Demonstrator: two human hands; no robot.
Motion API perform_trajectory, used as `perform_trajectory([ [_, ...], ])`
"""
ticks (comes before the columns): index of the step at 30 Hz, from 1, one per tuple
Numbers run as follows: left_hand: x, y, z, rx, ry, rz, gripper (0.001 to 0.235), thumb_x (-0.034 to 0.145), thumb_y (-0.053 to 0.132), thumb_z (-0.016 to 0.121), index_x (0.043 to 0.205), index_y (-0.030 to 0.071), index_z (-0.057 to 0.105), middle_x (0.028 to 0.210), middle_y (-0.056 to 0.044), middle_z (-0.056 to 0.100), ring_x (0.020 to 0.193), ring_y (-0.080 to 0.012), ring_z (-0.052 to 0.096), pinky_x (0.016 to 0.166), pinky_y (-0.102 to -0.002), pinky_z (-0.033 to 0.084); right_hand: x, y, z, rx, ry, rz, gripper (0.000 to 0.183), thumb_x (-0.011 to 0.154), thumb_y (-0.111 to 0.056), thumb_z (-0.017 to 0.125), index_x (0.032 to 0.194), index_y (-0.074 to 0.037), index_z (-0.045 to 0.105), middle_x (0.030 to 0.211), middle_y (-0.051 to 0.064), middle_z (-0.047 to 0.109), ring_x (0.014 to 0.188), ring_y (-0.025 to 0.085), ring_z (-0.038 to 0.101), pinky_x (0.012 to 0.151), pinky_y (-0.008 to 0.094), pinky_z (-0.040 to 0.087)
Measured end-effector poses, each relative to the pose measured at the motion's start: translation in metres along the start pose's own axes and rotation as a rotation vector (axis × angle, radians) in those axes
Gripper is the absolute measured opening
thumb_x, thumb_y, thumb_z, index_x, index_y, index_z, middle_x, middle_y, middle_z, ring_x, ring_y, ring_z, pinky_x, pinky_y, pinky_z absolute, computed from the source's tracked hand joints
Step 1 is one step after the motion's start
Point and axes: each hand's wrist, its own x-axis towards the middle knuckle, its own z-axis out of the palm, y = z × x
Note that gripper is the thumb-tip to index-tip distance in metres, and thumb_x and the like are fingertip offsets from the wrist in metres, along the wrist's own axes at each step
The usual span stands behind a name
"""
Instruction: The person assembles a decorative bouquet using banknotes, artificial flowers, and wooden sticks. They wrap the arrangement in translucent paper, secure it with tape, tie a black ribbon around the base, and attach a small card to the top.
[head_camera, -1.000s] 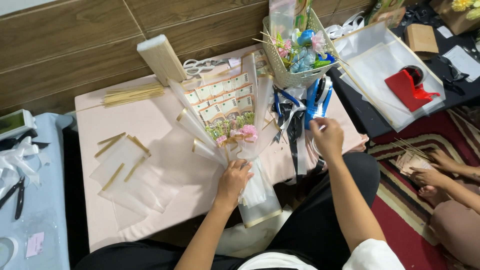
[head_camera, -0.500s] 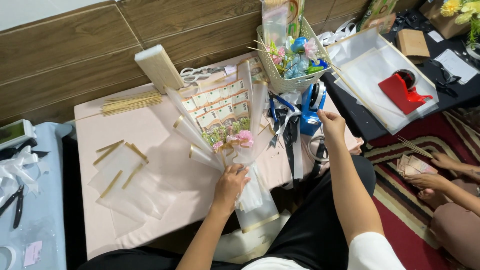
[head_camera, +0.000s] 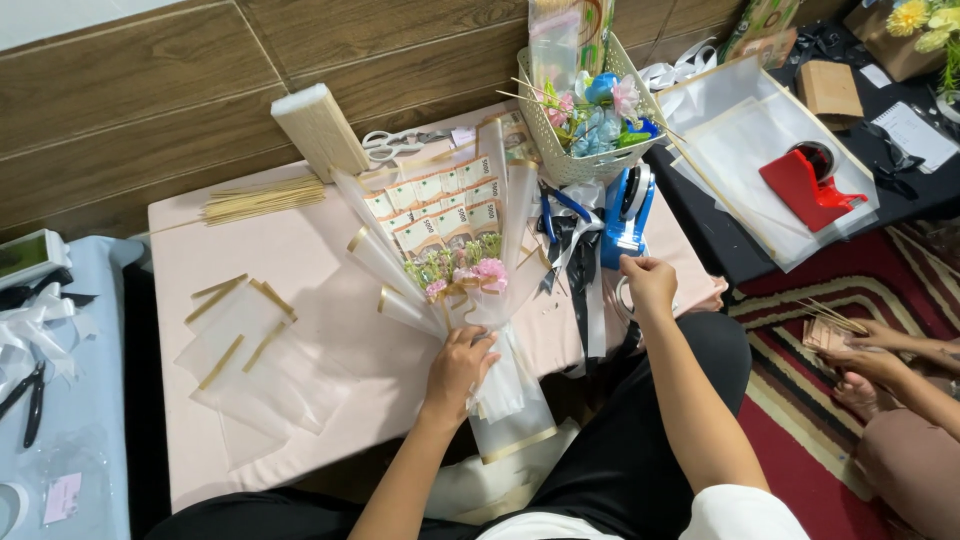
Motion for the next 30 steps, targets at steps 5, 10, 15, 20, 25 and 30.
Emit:
perform_trajectory([
  [5,-0.002,-0.002,0.007,-0.020,0.009,-0.006,0.034,0.087,0.042,0.074,0.112,0.019,0.077,0.108,-0.005,0.068,0.101,-0.0210,0.066,0.089,-0.030,0.056,0.003,-0.007,-0.004,-0.195,0.015,-0.070,0.020,0.081,-0.038,0.077,0.087,-0.020,0.080,0.073,0.000,0.074,0.088,0.029,0.072,0.080,0.038,0.055],
  [10,-0.001,-0.003,0.011,-0.024,0.012,-0.022,0.034,0.087,0.041,0.074,0.112,0.019,0.076,0.108,-0.004,0.069,0.102,-0.0206,0.067,0.089,-0.030,0.057,0.004,-0.006,-0.009,-0.258,-0.042,-0.087,0.020,0.077,-0.042,0.078,0.084,-0.023,0.081,0.072,0.000,0.073,0.085,0.029,0.072,0.078,0.039,0.055],
  [15,-0.008,-0.007,0.021,-0.024,-0.008,0.006,0.033,0.088,0.040,0.073,0.115,0.019,0.075,0.108,-0.006,0.069,0.101,-0.0222,0.067,0.090,-0.031,0.056,-0.036,-0.013,-0.010,-0.195,-0.269,-0.158,0.024,0.085,-0.030,0.074,0.096,-0.010,0.082,0.083,0.015,0.076,0.091,0.037,0.073,0.080,0.047,0.056],
  [20,0.004,0.002,-0.009,-0.086,-0.040,0.005,0.034,0.093,0.038,0.069,0.118,0.015,0.074,0.111,-0.009,0.069,0.104,-0.0242,0.067,0.091,-0.032,0.055,-0.112,-0.090,-0.023,0.203,-0.606,-0.306,0.020,0.101,-0.013,0.064,0.110,0.003,0.072,0.088,0.022,0.071,0.090,0.032,0.068,0.085,0.044,0.055],
  [25,0.003,0.005,-0.020,-0.178,-0.042,0.011,0.037,0.092,0.038,0.066,0.119,0.012,0.071,0.110,-0.010,0.068,0.106,-0.0261,0.064,0.091,-0.033,0.055,-0.170,-0.096,0.010,0.201,-1.053,-0.595,0.011,0.096,-0.007,0.067,0.104,-0.002,0.073,0.076,0.017,0.072,0.083,0.027,0.073,0.084,0.045,0.059],
  [30,0.004,0.009,-0.026,-0.284,-0.014,-0.082,0.048,0.082,0.028,0.077,0.120,0.004,0.061,0.097,-0.011,0.067,0.097,-0.0300,0.067,0.086,-0.038,0.058,-0.179,-0.073,0.041,0.081,-1.085,-0.762,0.006,0.093,-0.002,0.068,0.098,-0.004,0.069,0.079,0.015,0.071,0.084,0.028,0.074,0.086,0.045,0.062],
])
